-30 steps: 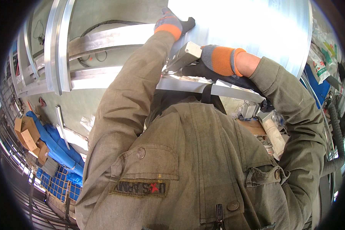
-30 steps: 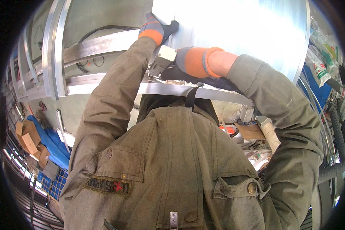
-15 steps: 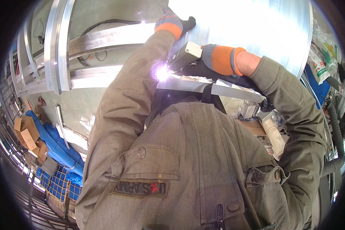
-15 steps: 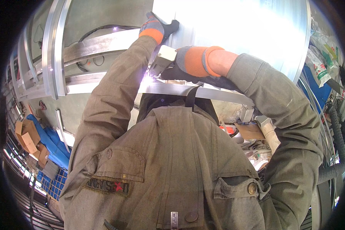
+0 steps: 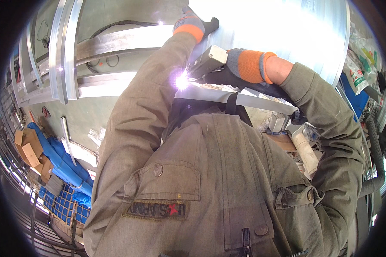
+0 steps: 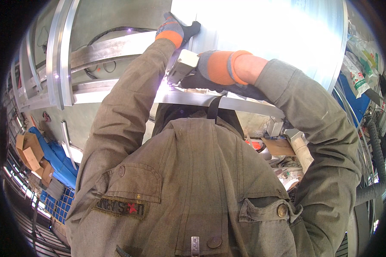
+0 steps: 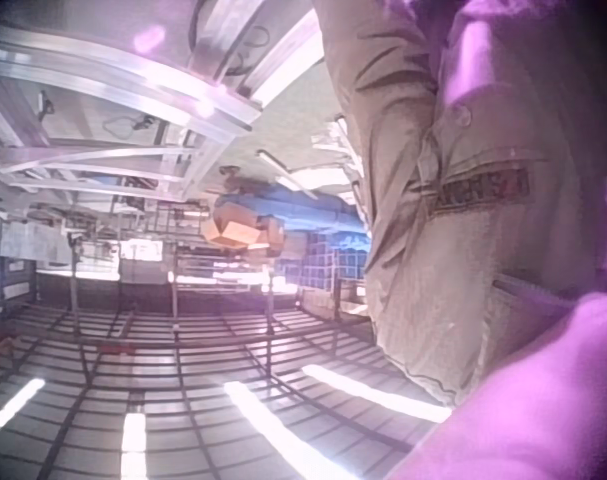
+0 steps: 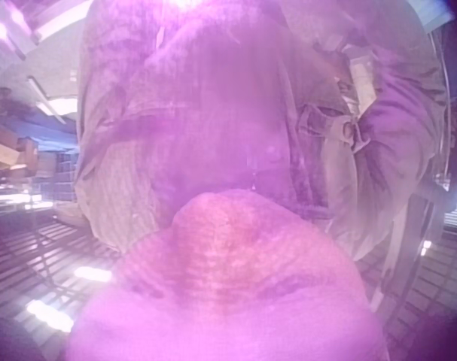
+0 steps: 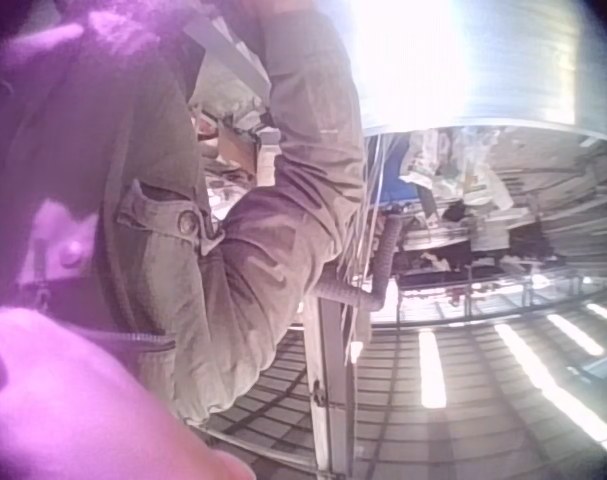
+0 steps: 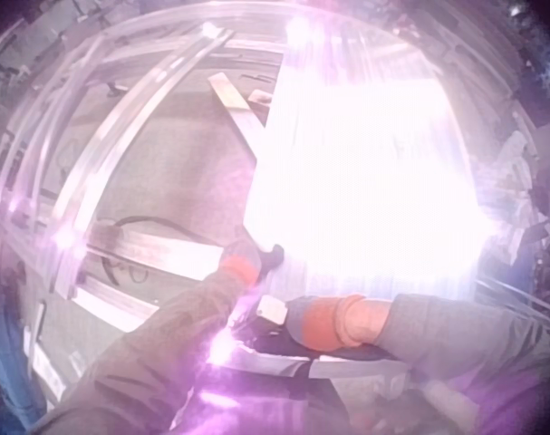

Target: The person welds a large rectangular metal frame using a handheld welding torch. They repeatedly position the torch at joints, activate the arc, and move along seams to fuse metal pieces. The person wears gloves and a jacket while working in a workshop.

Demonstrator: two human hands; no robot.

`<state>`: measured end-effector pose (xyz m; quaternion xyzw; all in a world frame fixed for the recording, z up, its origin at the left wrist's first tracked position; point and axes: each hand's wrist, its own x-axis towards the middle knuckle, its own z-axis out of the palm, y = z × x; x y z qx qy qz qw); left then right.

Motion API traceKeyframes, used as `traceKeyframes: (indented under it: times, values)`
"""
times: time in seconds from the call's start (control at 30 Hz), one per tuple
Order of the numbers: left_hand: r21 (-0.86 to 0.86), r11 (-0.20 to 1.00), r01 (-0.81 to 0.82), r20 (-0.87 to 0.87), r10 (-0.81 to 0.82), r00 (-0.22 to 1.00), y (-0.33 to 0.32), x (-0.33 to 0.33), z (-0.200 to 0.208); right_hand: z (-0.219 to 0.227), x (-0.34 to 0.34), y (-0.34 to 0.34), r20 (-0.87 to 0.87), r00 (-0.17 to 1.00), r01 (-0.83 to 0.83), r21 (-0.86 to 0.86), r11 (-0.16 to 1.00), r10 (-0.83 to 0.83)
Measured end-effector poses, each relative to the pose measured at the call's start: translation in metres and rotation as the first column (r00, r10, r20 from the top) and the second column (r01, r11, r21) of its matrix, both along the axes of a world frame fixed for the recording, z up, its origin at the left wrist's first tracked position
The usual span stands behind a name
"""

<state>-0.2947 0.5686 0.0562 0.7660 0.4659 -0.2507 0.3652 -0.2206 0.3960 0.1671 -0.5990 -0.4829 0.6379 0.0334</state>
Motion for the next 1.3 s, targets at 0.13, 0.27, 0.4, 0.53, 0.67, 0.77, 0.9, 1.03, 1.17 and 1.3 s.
traceKeyframes:
  times: [0.13,0.27,0.4,0.53,0.67,0.77,0.9,1.03,1.17,1.3]
  values:
    - [0.034,0.999,0.008,-0.005,-0.007,1.0,0.0,0.002,-0.012,0.005,0.002,0.0,0.063,0.997,-0.05,0.057,0.997,0.046]
    - [0.048,0.998,0.029,0.046,-0.031,0.998,0.002,0.002,-0.026,-0.002,-0.003,-0.004,0.008,1.0,0.02,0.095,0.995,-0.021]
    - [0.03,1.0,-0.003,0.089,0.001,0.996,0.001,-0.003,-0.023,-0.008,-0.001,-0.006,0.01,1.0,-0.027,0.001,1.0,0.027]
    - [0.023,1.0,0.021,0.007,-0.021,1.0,0.001,0.0,-0.012,-0.002,0.0,-0.001,0.065,0.992,-0.109,-0.005,0.994,0.109]
    - [0.047,0.999,0.009,0.009,-0.009,1.0,0.0,0.001,-0.012,0.02,0.001,0.001,-0.049,0.997,0.047,-0.073,0.996,-0.051]
    - [0.053,0.999,0.006,0.014,-0.007,1.0,0.0,0.001,-0.018,0.033,0.001,0.006,-0.025,0.998,0.051,-0.149,0.988,-0.056]
    - [0.059,0.998,0.017,0.037,-0.02,0.999,0.002,0.002,-0.025,0.04,0.001,0.008,-0.024,0.999,0.042,-0.133,0.99,-0.046]
    - [0.054,0.998,0.009,0.036,-0.011,0.999,0.001,0.0,-0.025,0.039,0.003,0.004,-0.031,0.998,0.054,-0.114,0.992,-0.058]
    - [0.071,0.997,0.01,0.016,-0.011,1.0,0.0,0.002,-0.026,0.036,0.008,-0.002,0.016,1.0,-0.021,-0.08,0.997,0.023]
    - [0.07,0.997,0.013,-0.037,-0.01,0.999,0.001,0.006,-0.037,0.035,0.006,-0.003,-0.02,1.0,0.004,0.021,1.0,-0.004]
